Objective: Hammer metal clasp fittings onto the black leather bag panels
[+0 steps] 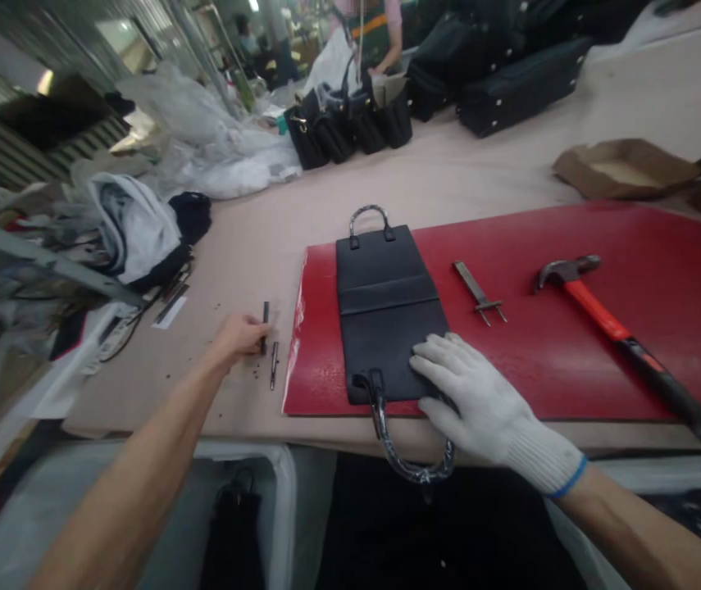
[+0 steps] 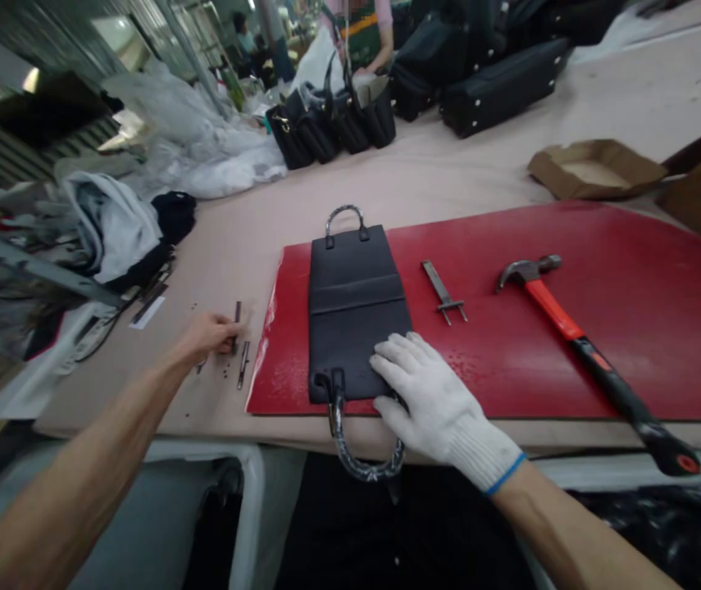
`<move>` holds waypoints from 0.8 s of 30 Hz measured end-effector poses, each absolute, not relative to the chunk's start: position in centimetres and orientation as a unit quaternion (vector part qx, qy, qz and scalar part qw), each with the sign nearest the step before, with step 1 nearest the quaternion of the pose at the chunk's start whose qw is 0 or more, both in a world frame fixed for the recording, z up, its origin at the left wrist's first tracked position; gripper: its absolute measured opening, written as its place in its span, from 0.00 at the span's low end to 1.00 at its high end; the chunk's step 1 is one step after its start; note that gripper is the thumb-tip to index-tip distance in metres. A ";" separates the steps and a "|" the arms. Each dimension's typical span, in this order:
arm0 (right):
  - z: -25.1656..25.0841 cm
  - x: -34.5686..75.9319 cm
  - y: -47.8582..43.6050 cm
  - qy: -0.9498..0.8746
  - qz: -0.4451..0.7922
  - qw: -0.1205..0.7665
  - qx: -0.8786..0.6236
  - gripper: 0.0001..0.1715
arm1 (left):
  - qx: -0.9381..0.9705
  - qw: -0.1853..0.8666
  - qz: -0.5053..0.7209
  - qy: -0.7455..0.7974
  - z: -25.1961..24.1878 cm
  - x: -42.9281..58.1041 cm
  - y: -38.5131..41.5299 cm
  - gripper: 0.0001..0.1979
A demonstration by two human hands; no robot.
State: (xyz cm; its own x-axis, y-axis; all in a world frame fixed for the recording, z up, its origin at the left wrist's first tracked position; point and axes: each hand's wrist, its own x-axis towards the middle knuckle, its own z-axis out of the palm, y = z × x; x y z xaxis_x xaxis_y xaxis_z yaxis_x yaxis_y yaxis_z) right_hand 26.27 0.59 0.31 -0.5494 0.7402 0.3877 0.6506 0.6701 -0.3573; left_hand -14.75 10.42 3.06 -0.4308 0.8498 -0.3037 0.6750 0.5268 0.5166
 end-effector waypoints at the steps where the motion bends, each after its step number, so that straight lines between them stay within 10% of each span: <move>1: 0.3 26.3 0.6 -0.874 0.093 0.263 -0.398 0.27 | 0.456 0.273 0.196 0.824 3.2 -15.0 9.7 0.09; 9: 0.4 26.3 0.6 -0.874 0.105 0.252 -0.402 0.27 | 0.393 0.299 0.635 0.594 1.2 -10.2 2.7 0.18; 24: 0.6 26.2 0.5 -0.876 0.097 0.253 -0.398 0.26 | 0.596 0.235 0.473 0.605 -1.0 -6.0 -1.9 0.12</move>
State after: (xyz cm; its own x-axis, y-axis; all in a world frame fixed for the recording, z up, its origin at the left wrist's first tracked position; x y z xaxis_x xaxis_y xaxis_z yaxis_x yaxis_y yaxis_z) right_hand 26.17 0.51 0.62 -0.5541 0.7473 0.3668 0.6491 0.6637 -0.3717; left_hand -6.00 -1.88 -0.96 -0.1795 0.9432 0.2796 0.4982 -0.1579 0.8526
